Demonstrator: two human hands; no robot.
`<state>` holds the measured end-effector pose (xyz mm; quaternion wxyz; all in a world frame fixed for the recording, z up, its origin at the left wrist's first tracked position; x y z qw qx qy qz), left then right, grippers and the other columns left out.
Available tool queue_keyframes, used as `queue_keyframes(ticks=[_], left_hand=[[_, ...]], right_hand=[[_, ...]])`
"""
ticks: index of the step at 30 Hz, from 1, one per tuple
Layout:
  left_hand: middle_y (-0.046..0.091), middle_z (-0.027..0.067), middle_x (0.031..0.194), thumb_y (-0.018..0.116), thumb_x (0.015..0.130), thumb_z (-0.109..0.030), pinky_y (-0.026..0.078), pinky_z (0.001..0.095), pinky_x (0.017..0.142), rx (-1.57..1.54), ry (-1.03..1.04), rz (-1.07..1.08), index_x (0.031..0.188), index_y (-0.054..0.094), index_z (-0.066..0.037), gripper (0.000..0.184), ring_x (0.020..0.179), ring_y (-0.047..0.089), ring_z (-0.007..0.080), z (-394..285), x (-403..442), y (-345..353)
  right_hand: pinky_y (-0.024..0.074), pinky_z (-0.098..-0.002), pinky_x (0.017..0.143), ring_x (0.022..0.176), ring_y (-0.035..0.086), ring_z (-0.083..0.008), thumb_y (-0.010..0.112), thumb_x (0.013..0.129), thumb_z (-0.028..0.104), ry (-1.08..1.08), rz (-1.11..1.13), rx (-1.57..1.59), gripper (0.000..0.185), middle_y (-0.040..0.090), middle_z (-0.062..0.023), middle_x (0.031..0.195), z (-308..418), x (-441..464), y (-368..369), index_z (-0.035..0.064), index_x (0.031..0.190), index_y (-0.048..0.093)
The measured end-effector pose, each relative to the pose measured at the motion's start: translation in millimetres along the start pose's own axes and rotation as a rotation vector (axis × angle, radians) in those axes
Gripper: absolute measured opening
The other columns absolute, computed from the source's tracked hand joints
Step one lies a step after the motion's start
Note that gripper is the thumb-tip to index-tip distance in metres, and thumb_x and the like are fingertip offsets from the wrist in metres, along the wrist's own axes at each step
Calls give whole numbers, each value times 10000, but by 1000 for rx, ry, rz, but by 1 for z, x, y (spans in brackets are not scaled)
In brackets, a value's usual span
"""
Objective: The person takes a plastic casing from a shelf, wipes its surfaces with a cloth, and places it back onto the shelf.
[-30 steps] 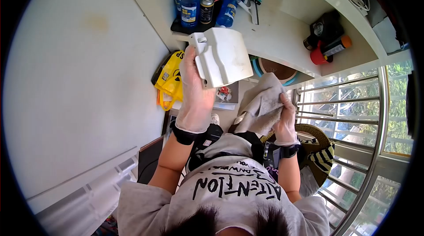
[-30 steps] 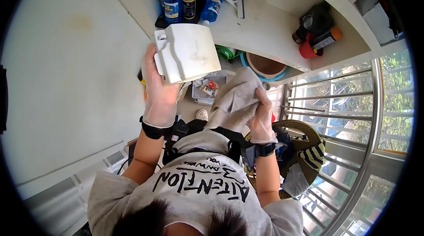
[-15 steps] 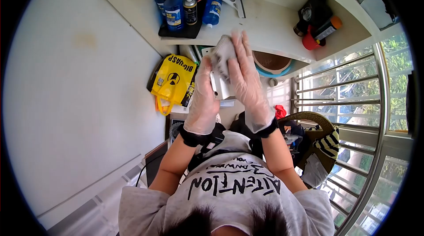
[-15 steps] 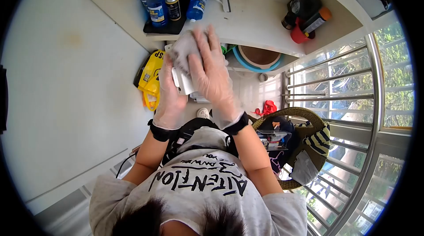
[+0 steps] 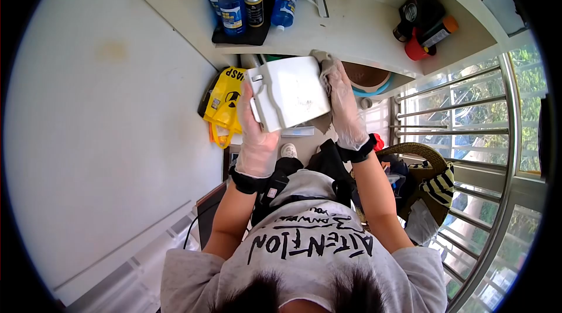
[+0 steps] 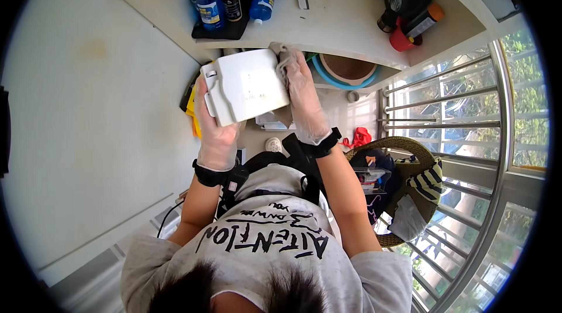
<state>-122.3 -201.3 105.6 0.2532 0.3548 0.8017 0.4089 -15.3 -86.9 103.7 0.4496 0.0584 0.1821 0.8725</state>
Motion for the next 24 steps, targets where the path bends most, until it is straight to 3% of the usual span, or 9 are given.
queue_keyframes(ticks=[1, 3, 5, 7, 10, 12, 17, 19, 24], left_hand=[[535, 51, 1029, 446, 850, -409, 423, 321, 831, 1, 16, -7, 1098, 461, -63, 426, 969, 517, 163, -2, 1, 1], [527, 60, 1045, 439, 846, -436, 424, 330, 831, 21, 6, -46, 1128, 443, -57, 473, 971, 515, 178, -3, 5, 2], [515, 43, 1099, 366, 875, -429, 401, 334, 873, 22, 27, -34, 1153, 432, -87, 446, 1027, 493, 185, -4, 8, 0], [492, 45, 1128, 367, 863, -464, 385, 325, 884, 76, -45, -78, 1175, 416, -87, 492, 1035, 479, 182, 4, 3, 3], [477, 44, 1141, 373, 865, -449, 372, 315, 895, 145, -30, 47, 1177, 419, -88, 479, 1058, 461, 172, 6, 0, 17], [473, 46, 1140, 384, 863, -440, 362, 309, 903, 126, -77, 58, 1172, 422, -83, 473, 1066, 452, 167, 9, 4, 12], [505, 46, 1087, 435, 854, -394, 382, 312, 882, 94, -52, 7, 1129, 445, -81, 416, 1021, 485, 166, 13, 1, 6], [522, 42, 1053, 454, 852, -359, 401, 310, 858, 136, -32, 41, 1091, 463, -79, 368, 981, 507, 163, 11, -4, 10], [526, 35, 1043, 457, 854, -345, 413, 293, 834, 160, -2, 78, 1103, 446, -76, 367, 958, 516, 146, 6, -7, 16]], right_hand=[[407, -203, 753, 881, 497, -121, 445, 870, 200, -50, 17, -147, 354, 502, -65, 1056, 5, -4, -1, 11, 1168, 412], [394, -198, 762, 901, 475, -114, 439, 846, 184, 8, 20, 154, 356, 473, -55, 1093, 2, -18, 1, 29, 1165, 433], [378, -236, 805, 919, 492, -147, 407, 863, 311, 51, 66, -105, 386, 515, -85, 959, 0, -27, 2, 59, 1152, 458], [207, -370, 998, 1235, 258, -254, 483, 813, 246, -433, 300, -495, 471, 254, -170, 1328, 31, -33, 38, 42, 1229, 399], [226, -353, 987, 1213, 292, -261, 480, 822, 227, -539, 53, -907, 513, 278, -175, 1313, 39, -34, 54, 37, 1274, 329], [265, -314, 965, 1175, 341, -279, 479, 829, 209, -291, -74, -411, 517, 316, -194, 1283, 25, -20, 41, 54, 1288, 298], [330, -286, 909, 1070, 449, -254, 432, 849, 135, -247, -52, -421, 449, 432, -189, 1190, -20, -2, 9, 41, 1269, 300], [345, -285, 894, 1051, 459, -229, 404, 868, 113, -140, -46, -89, 411, 440, -173, 1188, -39, 7, 0, 36, 1259, 306], [397, -261, 826, 948, 497, -158, 395, 876, 122, -47, -166, 116, 322, 523, -98, 1038, -28, -1, -1, 55, 1190, 370]])
Point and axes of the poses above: each hand's wrist, its own x-axis towards the middle knuckle, its own y-axis out of the palm, z = x × y, the point moved 6 cm from there along x, towards the middle knuckle
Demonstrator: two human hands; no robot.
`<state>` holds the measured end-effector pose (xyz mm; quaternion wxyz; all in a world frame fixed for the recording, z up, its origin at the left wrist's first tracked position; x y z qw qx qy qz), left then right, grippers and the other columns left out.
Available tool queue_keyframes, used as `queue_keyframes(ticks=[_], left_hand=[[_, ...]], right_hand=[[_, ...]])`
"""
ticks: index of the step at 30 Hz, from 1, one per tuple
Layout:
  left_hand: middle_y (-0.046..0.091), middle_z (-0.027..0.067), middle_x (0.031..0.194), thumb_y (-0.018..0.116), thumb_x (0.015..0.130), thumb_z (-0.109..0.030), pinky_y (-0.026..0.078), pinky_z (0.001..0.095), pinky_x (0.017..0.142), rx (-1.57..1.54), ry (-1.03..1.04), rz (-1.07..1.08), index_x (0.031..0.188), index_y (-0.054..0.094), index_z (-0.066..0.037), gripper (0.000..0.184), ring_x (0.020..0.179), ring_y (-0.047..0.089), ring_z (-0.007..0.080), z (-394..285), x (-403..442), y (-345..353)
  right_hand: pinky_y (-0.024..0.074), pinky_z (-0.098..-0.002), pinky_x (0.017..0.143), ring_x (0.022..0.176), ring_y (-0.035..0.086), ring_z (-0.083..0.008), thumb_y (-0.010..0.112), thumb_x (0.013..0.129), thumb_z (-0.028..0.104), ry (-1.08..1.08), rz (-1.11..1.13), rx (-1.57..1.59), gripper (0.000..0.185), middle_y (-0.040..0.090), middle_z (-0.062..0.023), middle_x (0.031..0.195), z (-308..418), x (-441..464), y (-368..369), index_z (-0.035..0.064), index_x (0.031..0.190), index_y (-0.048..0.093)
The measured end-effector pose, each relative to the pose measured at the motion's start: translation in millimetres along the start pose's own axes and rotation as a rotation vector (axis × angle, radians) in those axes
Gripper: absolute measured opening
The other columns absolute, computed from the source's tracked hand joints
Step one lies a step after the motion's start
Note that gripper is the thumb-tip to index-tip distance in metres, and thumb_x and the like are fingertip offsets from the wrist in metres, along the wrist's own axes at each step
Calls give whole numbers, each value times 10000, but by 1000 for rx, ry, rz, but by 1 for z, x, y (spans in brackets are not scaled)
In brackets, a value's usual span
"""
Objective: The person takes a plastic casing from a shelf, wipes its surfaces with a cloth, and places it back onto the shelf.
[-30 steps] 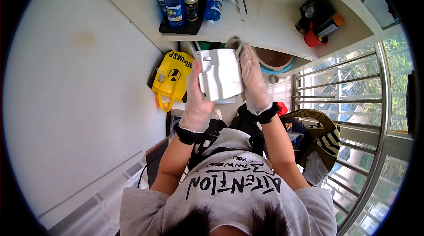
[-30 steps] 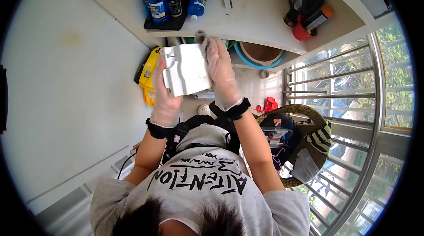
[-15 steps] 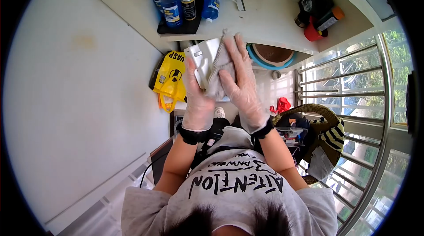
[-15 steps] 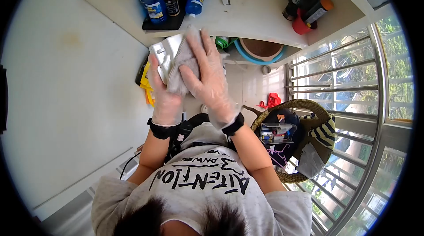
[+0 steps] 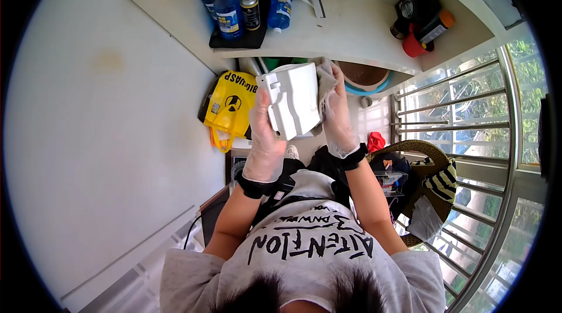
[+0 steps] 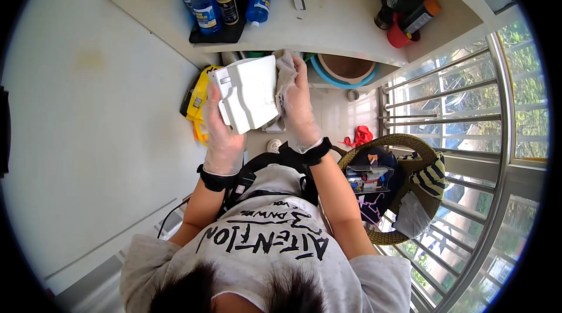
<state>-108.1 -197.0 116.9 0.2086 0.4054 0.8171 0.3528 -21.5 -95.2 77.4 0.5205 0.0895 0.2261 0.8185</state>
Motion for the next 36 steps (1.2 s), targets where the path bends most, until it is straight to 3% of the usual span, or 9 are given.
queue_keyframes(ticks=[5, 7, 13, 16, 26, 28, 31, 35, 36], left_hand=[[518, 37, 1058, 457, 854, -355, 418, 305, 831, -51, -4, -112, 1110, 444, -78, 377, 975, 511, 152, -4, 0, 0], [516, 38, 1061, 459, 853, -363, 418, 309, 832, -66, -18, -161, 1114, 441, -80, 386, 981, 509, 154, -4, 0, -3], [507, 43, 1076, 489, 831, -400, 419, 315, 839, 2, -4, -87, 1153, 408, -78, 462, 993, 506, 163, -3, 2, -2], [502, 47, 1084, 504, 822, -407, 425, 318, 832, -11, -16, -133, 1159, 401, -65, 491, 991, 509, 167, -4, 0, -4], [494, 47, 1063, 505, 834, -347, 420, 299, 822, 112, 4, -120, 1180, 372, -69, 463, 957, 507, 154, 2, -7, 6], [449, 13, 967, 494, 850, -300, 398, 231, 738, 214, 2, -116, 1119, 353, -87, 371, 858, 455, 93, 8, -12, 25], [383, 36, 1024, 519, 843, -278, 330, 236, 802, 361, 26, -49, 1127, 312, -86, 401, 919, 355, 105, 14, -16, 39], [388, 57, 958, 510, 845, -326, 372, 260, 743, 454, 5, 14, 1017, 329, -69, 359, 875, 381, 124, 25, -18, 36], [387, 66, 924, 508, 842, -355, 383, 262, 717, 950, 238, 50, 978, 326, -68, 366, 846, 397, 136, 14, -18, 46]], right_hand=[[443, -269, 787, 844, 551, -184, 469, 848, 196, 170, -15, 490, 267, 560, -77, 948, 2, 0, -16, 12, 1041, 487], [435, -265, 788, 787, 544, -206, 514, 798, 96, -526, 39, -715, 261, 558, -82, 903, 47, -5, -21, -5, 1038, 489], [397, -273, 855, 932, 489, -198, 533, 781, 71, -17, 68, 516, 390, 496, -99, 1054, 2, 8, -66, 0, 1144, 410], [354, -283, 920, 1046, 430, -174, 518, 813, 92, -211, 68, -247, 457, 424, -88, 1180, -2, 6, -83, 24, 1225, 330], [332, -320, 949, 1080, 415, -202, 482, 855, 215, 71, 51, 289, 457, 419, -75, 1200, 22, -20, -53, 53, 1246, 311], [339, -319, 941, 1069, 424, -183, 499, 844, 279, 30, 143, -733, 493, 421, -68, 1202, 63, -45, -8, 54, 1245, 323], [321, -300, 942, 1121, 388, -171, 485, 810, 472, 260, 41, 347, 640, 383, -67, 1249, 45, -52, 8, 52, 1266, 324], [169, -317, 1011, 1240, 208, -201, 570, 759, 427, -14, 453, -148, 835, 277, -93, 1316, 64, -68, 27, 45, 1345, 114], [180, -310, 1002, 1229, 221, -199, 654, 700, 284, -90, 432, -341, 872, 281, -95, 1310, 78, -74, 34, 32, 1341, 118]])
Point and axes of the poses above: each hand's wrist, its own x-axis towards the middle knuckle, its own y-axis out of the palm, z = x × y, the point moved 6 cm from there along x, towards the middle knuckle
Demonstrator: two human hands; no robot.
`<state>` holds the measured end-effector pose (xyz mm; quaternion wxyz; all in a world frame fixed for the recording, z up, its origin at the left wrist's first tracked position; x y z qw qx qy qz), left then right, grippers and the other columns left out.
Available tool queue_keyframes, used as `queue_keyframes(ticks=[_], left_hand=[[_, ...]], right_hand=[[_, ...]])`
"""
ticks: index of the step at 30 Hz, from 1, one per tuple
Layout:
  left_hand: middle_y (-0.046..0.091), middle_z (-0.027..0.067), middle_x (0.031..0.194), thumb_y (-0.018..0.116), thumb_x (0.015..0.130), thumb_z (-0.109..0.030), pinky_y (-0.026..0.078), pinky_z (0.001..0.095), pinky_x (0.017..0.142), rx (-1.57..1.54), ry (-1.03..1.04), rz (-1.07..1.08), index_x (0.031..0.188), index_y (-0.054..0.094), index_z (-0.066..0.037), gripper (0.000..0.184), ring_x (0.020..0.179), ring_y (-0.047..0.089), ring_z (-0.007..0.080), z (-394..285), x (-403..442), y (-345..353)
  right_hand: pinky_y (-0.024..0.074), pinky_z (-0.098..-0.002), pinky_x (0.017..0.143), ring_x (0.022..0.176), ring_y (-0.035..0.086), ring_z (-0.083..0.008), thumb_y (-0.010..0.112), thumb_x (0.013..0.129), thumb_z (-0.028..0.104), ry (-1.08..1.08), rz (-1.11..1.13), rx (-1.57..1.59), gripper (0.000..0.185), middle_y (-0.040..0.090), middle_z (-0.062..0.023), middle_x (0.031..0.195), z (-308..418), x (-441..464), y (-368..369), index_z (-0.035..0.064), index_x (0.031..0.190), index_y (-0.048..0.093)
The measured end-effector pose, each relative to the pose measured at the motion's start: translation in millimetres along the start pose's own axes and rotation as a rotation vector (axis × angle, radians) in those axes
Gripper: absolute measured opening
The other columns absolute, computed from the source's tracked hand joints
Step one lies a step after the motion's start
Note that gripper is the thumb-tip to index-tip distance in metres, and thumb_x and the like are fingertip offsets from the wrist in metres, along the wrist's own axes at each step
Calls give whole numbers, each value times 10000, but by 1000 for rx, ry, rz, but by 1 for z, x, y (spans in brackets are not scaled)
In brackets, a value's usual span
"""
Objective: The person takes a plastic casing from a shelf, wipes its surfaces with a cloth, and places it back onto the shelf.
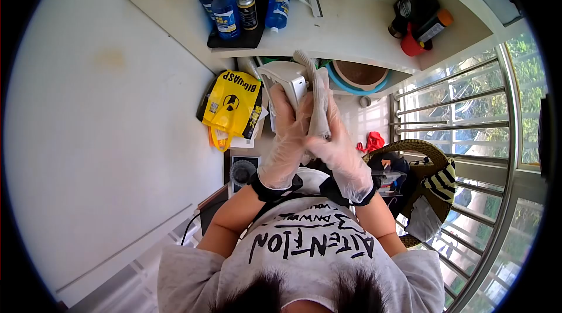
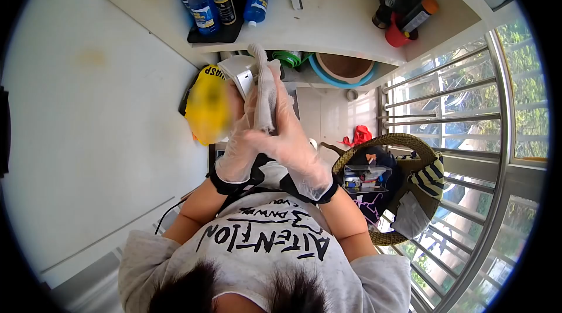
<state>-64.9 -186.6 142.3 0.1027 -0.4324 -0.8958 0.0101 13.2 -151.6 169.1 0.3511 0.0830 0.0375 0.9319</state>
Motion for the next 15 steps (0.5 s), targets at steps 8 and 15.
queue_keyframes(ticks=[8, 15], left_hand=[[424, 90, 1172, 376, 869, -446, 314, 328, 913, -677, -200, 129, 1186, 355, -29, 523, 1085, 401, 190, 6, 5, 11], [420, 85, 1194, 366, 874, -405, 313, 339, 942, -902, -553, 161, 1213, 331, -44, 497, 1103, 403, 194, 18, 11, 19]], right_hand=[[407, -264, 797, 941, 497, -124, 462, 847, 297, 319, -378, 447, 419, 519, -57, 1055, -41, -14, -33, 32, 1170, 424], [326, -317, 934, 1100, 435, -197, 433, 820, 202, 110, -304, 470, 387, 491, -119, 1153, -21, -6, -38, 31, 1168, 432]])
Point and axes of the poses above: each hand's wrist, its own x-axis towards the middle knuckle, its own y-axis out of the palm, z = x × y, the point moved 6 cm from there along x, towards the middle knuckle
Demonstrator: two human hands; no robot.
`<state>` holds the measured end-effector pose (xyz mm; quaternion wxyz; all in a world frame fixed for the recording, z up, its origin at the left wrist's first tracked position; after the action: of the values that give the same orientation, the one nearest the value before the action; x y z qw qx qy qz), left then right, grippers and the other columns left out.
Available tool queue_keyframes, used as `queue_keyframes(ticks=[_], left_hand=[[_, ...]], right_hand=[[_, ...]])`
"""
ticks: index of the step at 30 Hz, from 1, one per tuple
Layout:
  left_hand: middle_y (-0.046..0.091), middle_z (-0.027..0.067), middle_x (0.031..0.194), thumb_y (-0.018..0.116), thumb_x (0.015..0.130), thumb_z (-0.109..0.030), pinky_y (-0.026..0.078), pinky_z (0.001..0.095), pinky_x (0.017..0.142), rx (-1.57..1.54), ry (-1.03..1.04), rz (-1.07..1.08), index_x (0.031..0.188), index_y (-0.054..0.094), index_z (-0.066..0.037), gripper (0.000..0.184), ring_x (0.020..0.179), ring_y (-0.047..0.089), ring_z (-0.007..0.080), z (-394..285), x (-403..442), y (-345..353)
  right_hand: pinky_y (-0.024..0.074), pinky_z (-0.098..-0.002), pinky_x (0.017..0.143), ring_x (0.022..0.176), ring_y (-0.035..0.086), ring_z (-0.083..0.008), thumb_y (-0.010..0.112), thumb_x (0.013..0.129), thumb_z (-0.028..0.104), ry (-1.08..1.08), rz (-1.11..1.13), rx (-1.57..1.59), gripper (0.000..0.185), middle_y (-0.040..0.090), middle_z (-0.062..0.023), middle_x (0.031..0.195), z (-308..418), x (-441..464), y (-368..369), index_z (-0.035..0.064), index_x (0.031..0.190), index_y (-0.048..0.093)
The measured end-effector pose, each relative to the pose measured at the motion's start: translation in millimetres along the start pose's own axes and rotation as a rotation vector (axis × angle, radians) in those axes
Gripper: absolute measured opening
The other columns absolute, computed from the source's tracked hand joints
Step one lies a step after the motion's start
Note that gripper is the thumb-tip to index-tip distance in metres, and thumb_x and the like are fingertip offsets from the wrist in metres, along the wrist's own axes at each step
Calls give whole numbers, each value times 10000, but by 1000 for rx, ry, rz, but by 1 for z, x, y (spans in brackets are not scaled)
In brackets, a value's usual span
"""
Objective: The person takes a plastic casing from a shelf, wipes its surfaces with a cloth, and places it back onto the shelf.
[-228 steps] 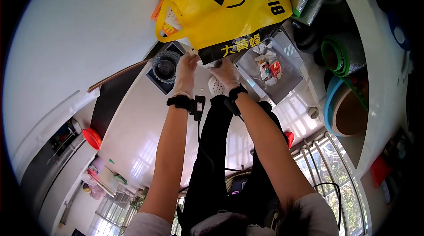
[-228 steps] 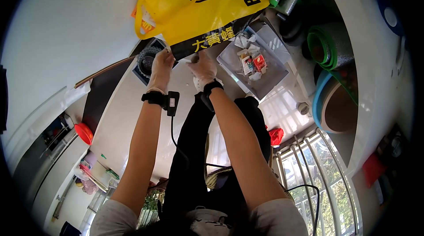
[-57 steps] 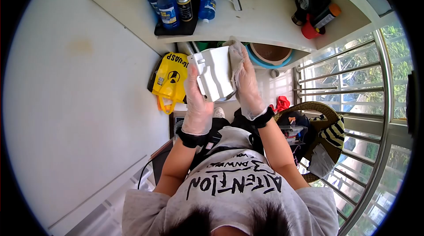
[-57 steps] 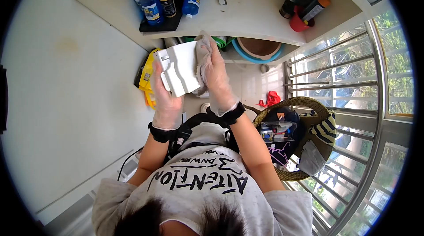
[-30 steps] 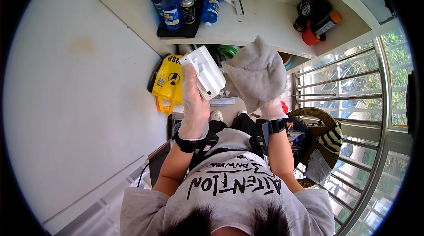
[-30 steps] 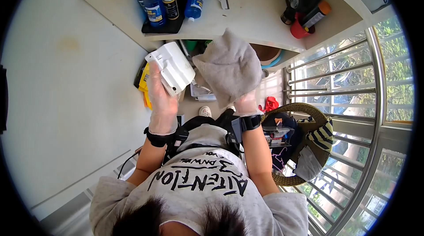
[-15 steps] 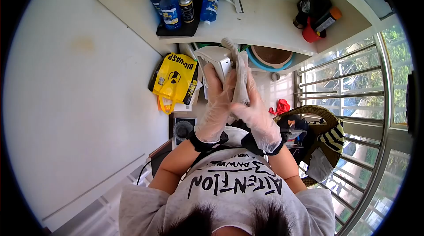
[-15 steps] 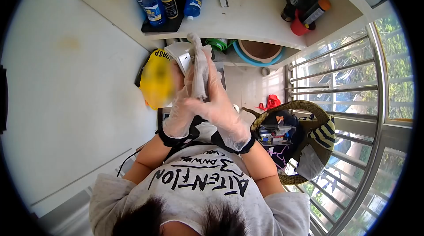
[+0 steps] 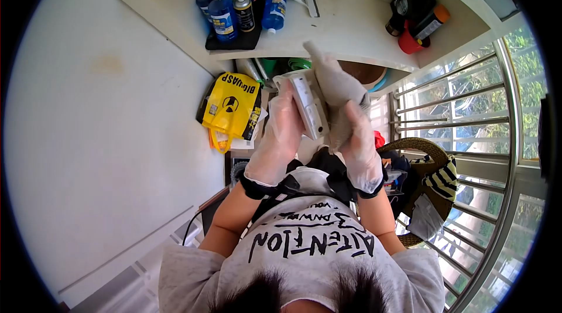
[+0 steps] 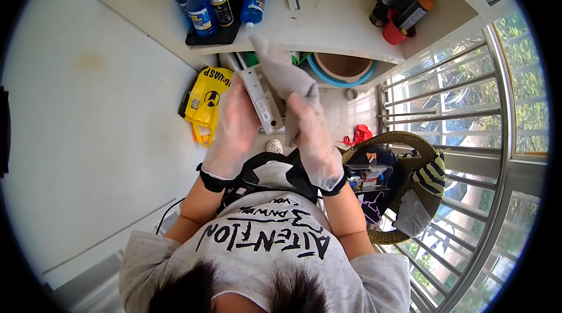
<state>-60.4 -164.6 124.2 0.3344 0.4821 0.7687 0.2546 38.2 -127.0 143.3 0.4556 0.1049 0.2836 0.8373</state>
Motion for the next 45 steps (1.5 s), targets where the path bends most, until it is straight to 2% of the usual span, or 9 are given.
queue_keyframes(ticks=[4, 11, 18, 20, 25, 36, 40, 41, 45], left_hand=[[399, 78, 1237, 367, 850, -451, 305, 362, 965, -201, 112, 198, 1256, 315, -65, 563, 1153, 381, 219, 0, -7, 5], [555, 99, 950, 534, 761, -248, 433, 367, 810, -275, -11, -154, 1039, 469, -24, 363, 886, 552, 227, -11, -4, -13], [535, 80, 997, 531, 750, -210, 392, 431, 832, -231, 13, -252, 1064, 474, -47, 358, 929, 515, 246, -6, 1, -38], [534, 75, 972, 525, 769, -230, 397, 394, 822, -286, -31, -233, 1045, 482, -59, 328, 909, 513, 231, 0, 1, -35], [467, 81, 1097, 320, 892, -420, 384, 281, 891, -329, 74, 39, 1203, 365, -69, 471, 990, 479, 162, 3, -20, -21], [462, 79, 1136, 333, 846, -521, 353, 343, 908, -263, 254, -126, 1199, 369, -78, 567, 1022, 467, 214, -26, -21, -1], [485, 71, 1105, 452, 815, -493, 379, 360, 871, -287, 334, -192, 1179, 391, -73, 559, 1007, 478, 216, -34, -9, -11], [478, 77, 1117, 472, 824, -447, 373, 364, 880, -268, 382, -209, 1181, 389, -71, 526, 1026, 467, 221, -39, -4, -19], [465, 75, 1136, 452, 860, -344, 340, 394, 905, -299, 412, -88, 1190, 384, -65, 437, 1055, 445, 222, -50, 1, -19]], right_hand=[[145, -372, 1031, 1128, 420, -200, 408, 802, 209, -391, 248, -693, 350, 502, -160, 1150, 18, -1, 27, -12, 1049, 519], [420, -342, 848, 933, 547, -228, 417, 785, 243, 142, -21, 230, 398, 579, -135, 992, -9, 1, -6, -21, 1077, 480], [374, -376, 888, 1036, 450, -232, 428, 835, 233, -186, -264, 271, 354, 468, -89, 1118, 26, -10, -21, 26, 1122, 434], [359, -366, 897, 1035, 437, -243, 387, 845, 119, -27, -329, -393, 302, 466, -89, 1120, 16, -20, -4, 21, 1129, 427], [343, -345, 870, 1018, 421, -255, 569, 671, 129, -923, 264, -1353, 513, 463, -93, 1089, -9, -22, 61, 91, 1168, 445], [395, -307, 758, 840, 517, -220, 449, 786, 26, -660, 266, -756, 234, 563, -56, 886, 22, -20, 69, 69, 995, 546], [385, -197, 633, 763, 492, -44, 480, 868, 212, 204, -87, -187, 187, 548, 18, 843, -18, -11, 13, 64, 964, 543], [390, -321, 875, 1014, 474, -170, 495, 856, 225, 210, -161, -13, 353, 484, -62, 1107, -17, -8, 5, 60, 1155, 406], [367, -344, 899, 1021, 469, -202, 487, 854, 266, 4, -305, 139, 412, 475, -94, 1098, 10, -2, -8, 34, 1176, 376]])
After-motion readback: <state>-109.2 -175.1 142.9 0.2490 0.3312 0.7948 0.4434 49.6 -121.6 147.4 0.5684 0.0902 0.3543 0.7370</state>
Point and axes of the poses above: each hand's wrist, its own x-axis towards the middle knuckle, its own y-axis out of the palm, z = x × y, the point moved 6 cm from there along x, towards the middle knuckle
